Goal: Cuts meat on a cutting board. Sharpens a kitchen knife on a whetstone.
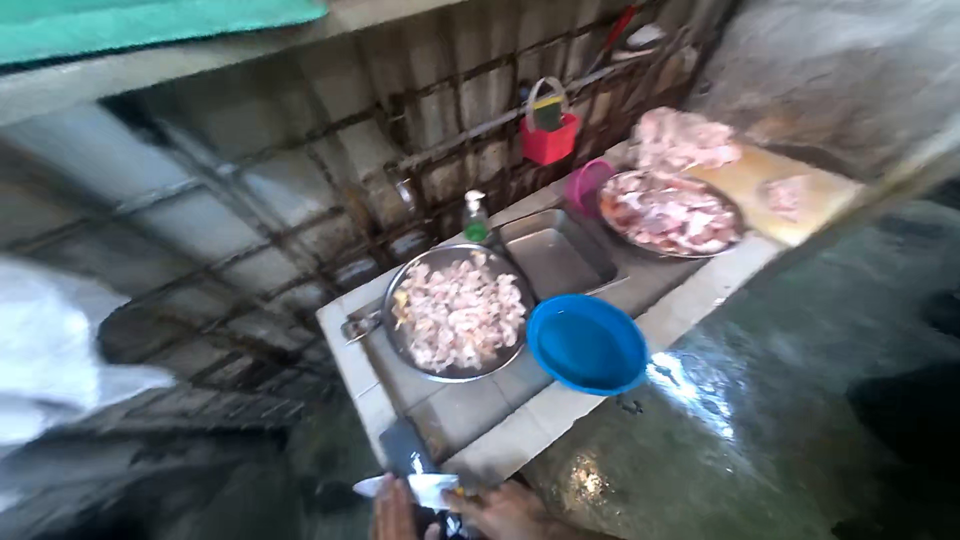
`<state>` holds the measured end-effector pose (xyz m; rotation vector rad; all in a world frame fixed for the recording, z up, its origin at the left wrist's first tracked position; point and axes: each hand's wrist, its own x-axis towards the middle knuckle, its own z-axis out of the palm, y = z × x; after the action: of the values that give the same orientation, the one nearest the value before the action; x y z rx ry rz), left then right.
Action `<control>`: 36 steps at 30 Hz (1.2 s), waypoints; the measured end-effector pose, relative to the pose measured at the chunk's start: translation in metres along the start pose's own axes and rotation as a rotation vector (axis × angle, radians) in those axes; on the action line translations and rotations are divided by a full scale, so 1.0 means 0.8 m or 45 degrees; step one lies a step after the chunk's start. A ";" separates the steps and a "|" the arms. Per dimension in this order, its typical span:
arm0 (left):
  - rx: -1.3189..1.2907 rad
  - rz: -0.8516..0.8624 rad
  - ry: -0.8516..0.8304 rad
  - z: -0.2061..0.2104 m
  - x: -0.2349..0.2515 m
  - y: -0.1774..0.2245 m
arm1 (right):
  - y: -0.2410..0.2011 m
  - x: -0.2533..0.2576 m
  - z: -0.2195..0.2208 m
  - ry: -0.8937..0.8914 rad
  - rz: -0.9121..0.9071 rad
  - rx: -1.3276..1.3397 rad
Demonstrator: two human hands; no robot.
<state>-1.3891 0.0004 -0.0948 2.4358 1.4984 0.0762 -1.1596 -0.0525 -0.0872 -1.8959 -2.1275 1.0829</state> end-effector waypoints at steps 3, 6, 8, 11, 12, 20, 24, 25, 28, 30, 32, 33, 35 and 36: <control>-0.004 0.052 -0.193 0.010 -0.026 0.009 | 0.026 -0.043 0.013 0.051 -0.039 -0.042; -0.011 0.060 -0.260 0.009 -0.037 0.023 | 0.036 -0.056 0.000 -0.009 -0.048 -0.103; 0.031 0.042 -0.264 0.005 -0.032 0.016 | 0.029 -0.048 0.001 -0.022 -0.049 -0.119; 0.159 0.014 -0.125 -0.007 0.007 -0.025 | 0.005 0.005 -0.002 0.042 -0.040 -0.136; 0.188 0.003 -0.111 -0.010 0.023 -0.044 | -0.006 0.027 -0.005 0.006 -0.017 -0.142; -0.024 0.166 -0.207 0.003 -0.018 -0.006 | 0.037 -0.042 0.000 0.041 -0.015 -0.088; -0.063 0.139 -0.355 0.011 -0.043 0.032 | 0.071 -0.080 0.009 0.009 -0.051 -0.053; -0.057 0.110 -0.301 0.009 -0.036 0.022 | 0.063 -0.066 0.011 0.015 -0.050 -0.071; 0.004 0.023 -0.244 -0.016 0.013 -0.036 | 0.026 0.017 0.015 0.159 -0.095 -0.171; 0.107 -0.020 -0.461 -0.043 0.046 -0.064 | 0.012 0.057 0.005 0.054 -0.072 -0.167; 0.174 -0.035 -0.540 -0.048 0.050 -0.062 | 0.013 0.055 0.003 0.006 -0.062 -0.157; 0.146 -0.006 -0.465 -0.039 0.037 -0.052 | 0.021 0.038 0.005 0.026 -0.063 -0.144; 0.062 0.075 -0.326 -0.018 0.001 -0.016 | 0.048 -0.014 0.012 0.096 -0.082 -0.119; 0.019 0.097 -0.362 -0.016 -0.020 0.007 | 0.058 -0.047 0.013 0.076 -0.073 -0.101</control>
<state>-1.3938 -0.0135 -0.0795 2.3939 1.2864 -0.2559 -1.1176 -0.0917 -0.1065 -1.8625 -2.2085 0.9331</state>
